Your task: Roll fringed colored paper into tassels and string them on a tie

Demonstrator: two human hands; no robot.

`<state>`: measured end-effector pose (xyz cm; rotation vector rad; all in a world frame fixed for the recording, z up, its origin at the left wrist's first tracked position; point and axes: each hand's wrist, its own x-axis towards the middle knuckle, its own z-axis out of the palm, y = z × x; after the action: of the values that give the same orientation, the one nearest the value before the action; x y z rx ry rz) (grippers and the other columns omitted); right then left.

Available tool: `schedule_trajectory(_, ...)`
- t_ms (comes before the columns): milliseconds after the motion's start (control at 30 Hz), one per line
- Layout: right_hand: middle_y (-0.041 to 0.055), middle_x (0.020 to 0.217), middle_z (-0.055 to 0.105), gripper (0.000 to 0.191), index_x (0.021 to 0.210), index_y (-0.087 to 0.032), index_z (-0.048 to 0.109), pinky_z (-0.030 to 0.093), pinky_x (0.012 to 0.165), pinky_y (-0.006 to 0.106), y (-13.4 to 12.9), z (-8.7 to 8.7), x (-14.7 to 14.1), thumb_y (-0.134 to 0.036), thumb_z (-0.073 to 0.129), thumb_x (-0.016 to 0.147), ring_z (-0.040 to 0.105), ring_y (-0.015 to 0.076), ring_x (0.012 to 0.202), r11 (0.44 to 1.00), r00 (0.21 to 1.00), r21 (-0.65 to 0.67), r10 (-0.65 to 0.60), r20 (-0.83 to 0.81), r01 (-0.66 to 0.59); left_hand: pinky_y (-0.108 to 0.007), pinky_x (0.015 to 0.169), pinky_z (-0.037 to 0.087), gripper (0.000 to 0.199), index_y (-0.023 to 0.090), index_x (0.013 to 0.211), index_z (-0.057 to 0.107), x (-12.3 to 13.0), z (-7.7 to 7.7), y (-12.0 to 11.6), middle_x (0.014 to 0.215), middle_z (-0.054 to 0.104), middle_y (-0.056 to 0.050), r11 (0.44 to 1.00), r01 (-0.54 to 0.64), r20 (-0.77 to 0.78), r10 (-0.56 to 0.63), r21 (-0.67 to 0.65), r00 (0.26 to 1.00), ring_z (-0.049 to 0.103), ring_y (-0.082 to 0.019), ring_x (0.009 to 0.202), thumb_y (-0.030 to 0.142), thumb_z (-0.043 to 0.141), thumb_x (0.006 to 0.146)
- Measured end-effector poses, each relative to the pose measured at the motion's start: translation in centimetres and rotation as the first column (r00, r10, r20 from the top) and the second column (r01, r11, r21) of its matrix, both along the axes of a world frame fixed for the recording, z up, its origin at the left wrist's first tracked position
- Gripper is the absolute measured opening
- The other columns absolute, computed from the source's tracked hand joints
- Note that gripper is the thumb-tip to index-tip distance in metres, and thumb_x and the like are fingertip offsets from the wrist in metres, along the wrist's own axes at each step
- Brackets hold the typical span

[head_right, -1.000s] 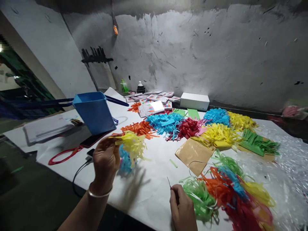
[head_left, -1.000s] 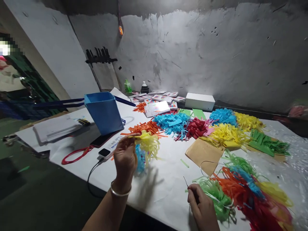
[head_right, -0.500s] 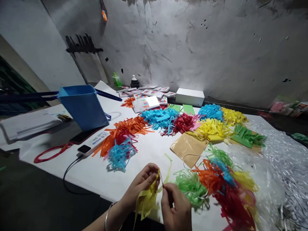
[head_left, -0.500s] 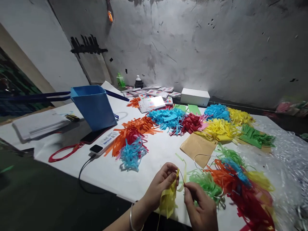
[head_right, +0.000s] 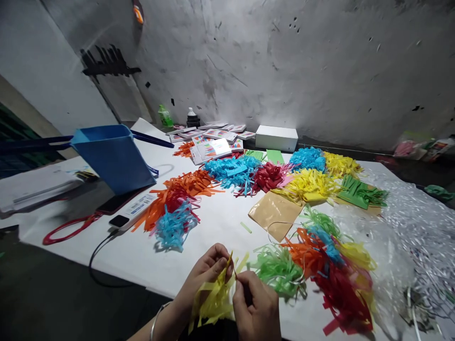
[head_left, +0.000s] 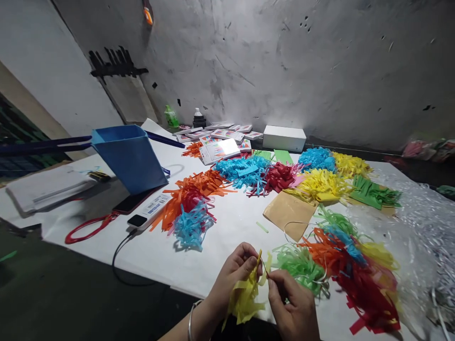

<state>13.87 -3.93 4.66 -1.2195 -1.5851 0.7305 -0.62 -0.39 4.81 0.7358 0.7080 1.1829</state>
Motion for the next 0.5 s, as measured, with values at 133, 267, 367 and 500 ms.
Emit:
schedule_trajectory(133,-0.0018,0.057,0.051,0.028,0.074,-0.020,0.064,0.030,0.047,0.024,0.1,0.4,0.5,-0.039,0.053,0.091,0.044,0.0111,0.049,0.997,1.000,-0.082,0.003,-0.001,-0.003,-0.020,0.057,0.042,0.032,0.019,0.084,0.055,-0.3,-0.2,-0.3,0.069,0.066,0.000,0.997,-0.035,-0.158,0.046,0.075,0.986,0.056,-0.011,0.059,0.044,0.075,0.082)
schedule_trajectory(267,-0.0034,0.053,0.048,0.037,0.074,-0.018,0.063,0.024,0.042,0.021,0.4,1.0,0.7,-0.052,0.060,0.087,0.039,0.0087,0.045,0.926,0.968,-0.347,0.065,-0.244,-0.149,-0.024,0.066,0.047,0.018,0.018,0.087,0.060,-1.1,-0.7,-0.9,0.077,0.066,-0.003,0.938,0.026,-0.491,0.158,0.347,0.857,0.061,-0.015,0.070,0.036,0.063,0.091)
schedule_trajectory(367,-0.0024,0.059,0.059,0.047,0.098,-0.016,0.061,0.027,0.039,0.018,0.8,1.4,0.5,-0.059,0.067,0.081,0.041,0.0062,0.038,0.844,0.876,-0.468,0.006,-0.483,-0.264,-0.024,0.066,0.047,0.009,0.019,0.089,0.060,-1.5,-1.0,-1.2,0.078,0.066,-0.004,0.848,0.145,-0.628,0.251,0.510,0.737,0.061,-0.015,0.070,0.027,0.059,0.093)
schedule_trajectory(500,-0.0008,0.061,0.064,0.059,0.116,-0.015,0.058,0.034,0.041,0.018,1.1,1.5,0.4,-0.057,0.074,0.078,0.049,0.0070,0.037,0.822,0.802,-0.444,0.024,-0.597,-0.355,-0.023,0.064,0.045,0.007,0.020,0.086,0.060,-1.9,-1.3,-1.1,0.075,0.064,-0.002,0.759,0.211,-0.646,0.333,0.616,0.687,0.060,-0.014,0.066,0.021,0.057,0.093)
